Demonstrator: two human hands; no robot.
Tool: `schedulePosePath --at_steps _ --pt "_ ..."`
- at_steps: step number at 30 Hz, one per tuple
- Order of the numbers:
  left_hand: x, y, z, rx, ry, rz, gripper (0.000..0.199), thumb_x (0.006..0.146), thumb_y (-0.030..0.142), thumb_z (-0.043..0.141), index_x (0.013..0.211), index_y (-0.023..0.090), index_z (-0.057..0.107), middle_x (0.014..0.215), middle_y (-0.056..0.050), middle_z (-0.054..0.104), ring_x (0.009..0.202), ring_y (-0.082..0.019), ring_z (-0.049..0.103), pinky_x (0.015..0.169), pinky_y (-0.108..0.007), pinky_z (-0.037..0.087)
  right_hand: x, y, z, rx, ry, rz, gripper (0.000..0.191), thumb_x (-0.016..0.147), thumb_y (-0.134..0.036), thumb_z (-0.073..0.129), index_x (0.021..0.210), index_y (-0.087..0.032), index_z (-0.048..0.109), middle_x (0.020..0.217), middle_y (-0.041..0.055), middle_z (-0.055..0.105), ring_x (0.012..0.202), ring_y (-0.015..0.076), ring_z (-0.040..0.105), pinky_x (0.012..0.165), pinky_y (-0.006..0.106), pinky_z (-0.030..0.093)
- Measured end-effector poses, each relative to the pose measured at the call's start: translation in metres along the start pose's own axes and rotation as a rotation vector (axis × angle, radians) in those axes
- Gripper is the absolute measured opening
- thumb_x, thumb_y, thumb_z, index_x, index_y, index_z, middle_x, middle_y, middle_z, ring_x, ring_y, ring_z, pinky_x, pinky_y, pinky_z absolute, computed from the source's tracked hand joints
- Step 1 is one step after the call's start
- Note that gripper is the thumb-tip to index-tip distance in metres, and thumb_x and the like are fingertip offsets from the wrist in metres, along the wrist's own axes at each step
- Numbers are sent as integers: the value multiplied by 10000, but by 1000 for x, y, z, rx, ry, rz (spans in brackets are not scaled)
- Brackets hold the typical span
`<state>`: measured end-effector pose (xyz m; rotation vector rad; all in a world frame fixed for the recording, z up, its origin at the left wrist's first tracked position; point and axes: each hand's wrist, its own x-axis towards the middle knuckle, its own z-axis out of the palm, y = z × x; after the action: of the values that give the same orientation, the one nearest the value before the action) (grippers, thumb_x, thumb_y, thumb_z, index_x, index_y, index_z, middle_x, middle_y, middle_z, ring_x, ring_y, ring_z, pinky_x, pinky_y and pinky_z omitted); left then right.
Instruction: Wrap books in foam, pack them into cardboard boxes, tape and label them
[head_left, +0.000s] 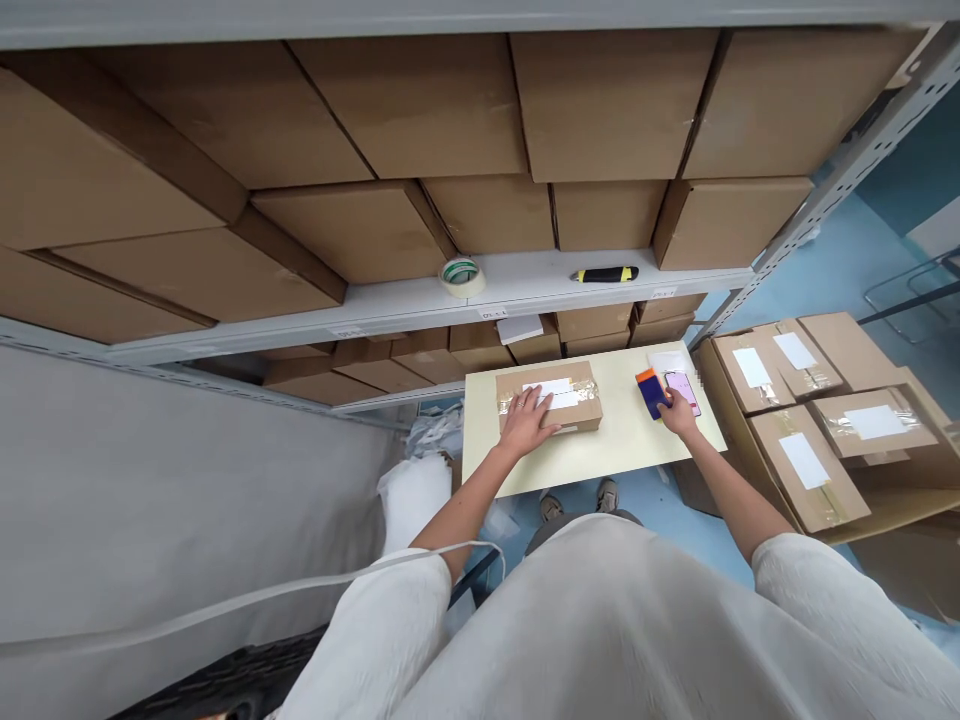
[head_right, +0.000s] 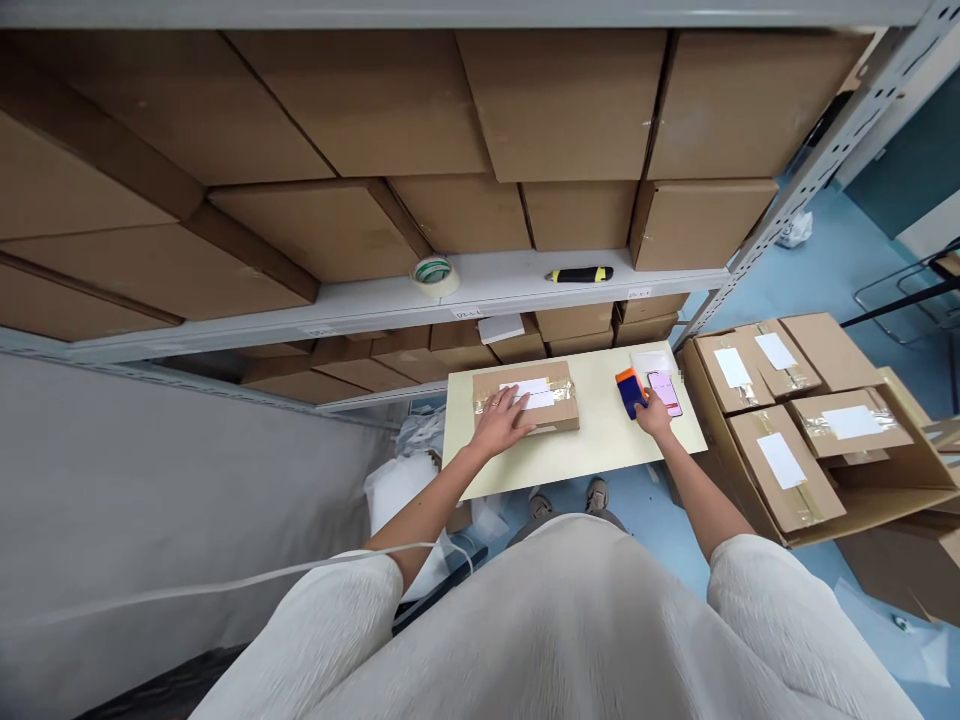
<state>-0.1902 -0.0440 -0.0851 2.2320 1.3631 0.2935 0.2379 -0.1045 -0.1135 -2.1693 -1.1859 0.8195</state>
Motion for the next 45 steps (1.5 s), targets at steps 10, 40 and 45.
schedulePosePath --at_steps 10,40,45 --pt "2 1 3 38 2 16 805 916 585 771 1633 278 569 1795 -140 387 1679 -422 292 1394 -610 148 10 -155 -7 484 -508 -122 526 770 -307 631 1291 -275 701 1204 79 752 1073 287 684 880 536 677" --pt "24 25 -46 -887 308 -285 232 930 319 748 1134 209 749 1054 -101 821 1049 -261 776 987 -417 600 9 -190 37 -50 -604 -544 479 618 -218 762 1064 -227 587 991 16 705 883 218 648 810 348 564" --pt "43 50 -65 -1095 261 -412 259 836 285 858 1029 207 704 912 -54 804 829 -207 787 754 -313 571 15 -179 39 17 -630 -516 482 615 -279 805 1034 -241 569 958 -1 680 858 213 631 763 343 551"
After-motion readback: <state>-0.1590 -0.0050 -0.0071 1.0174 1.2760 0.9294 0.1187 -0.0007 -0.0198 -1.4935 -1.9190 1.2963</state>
